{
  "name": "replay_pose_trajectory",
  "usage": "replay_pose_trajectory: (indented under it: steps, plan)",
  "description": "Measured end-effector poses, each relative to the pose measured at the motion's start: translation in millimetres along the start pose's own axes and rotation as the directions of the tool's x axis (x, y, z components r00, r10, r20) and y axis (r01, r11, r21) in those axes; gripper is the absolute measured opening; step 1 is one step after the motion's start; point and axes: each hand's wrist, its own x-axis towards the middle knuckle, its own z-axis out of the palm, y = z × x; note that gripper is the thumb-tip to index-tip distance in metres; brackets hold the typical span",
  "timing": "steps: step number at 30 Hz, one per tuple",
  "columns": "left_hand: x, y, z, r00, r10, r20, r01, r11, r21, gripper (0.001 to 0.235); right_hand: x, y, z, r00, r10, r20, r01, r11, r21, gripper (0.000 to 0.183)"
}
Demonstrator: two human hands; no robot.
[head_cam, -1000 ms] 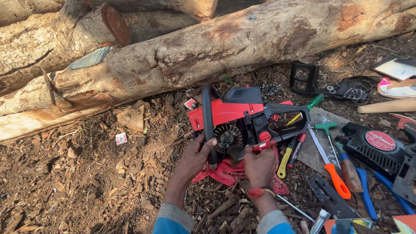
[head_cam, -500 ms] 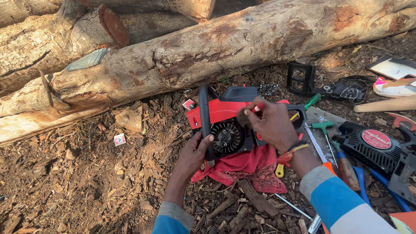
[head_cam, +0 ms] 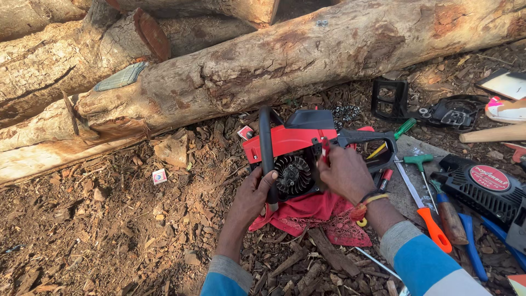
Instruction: The person sits on the ground and uses a wrench to loosen and remove bolts from the side cover of a red chainsaw. They then use a screwdriver to remove additional screws and detach the cover, exposing the internal engine components.
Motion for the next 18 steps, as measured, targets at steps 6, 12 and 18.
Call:
replay_pose_trajectory:
  steps: [6,12,18]
  plan:
    - [-4,0,2,1.000,-0.030,0.009,0.030,1.000,0.008,0.058,-7,10,8,0.953,-0.129,-0.273,0.188,0.961,0.202,0.013]
    - [3,-4,5,1.000,0.011,-0.022,-0.010,1.000,0.008,0.058,-54,-15,56,0.937,0.020,-0.350,0.057,0.977,0.207,0.016]
    - [-3,-6,5,1.000,-0.003,-0.002,0.003,1.000,0.005,0.054,-23,-10,15,0.986,0.167,0.007,-0.141,0.807,0.574,0.014]
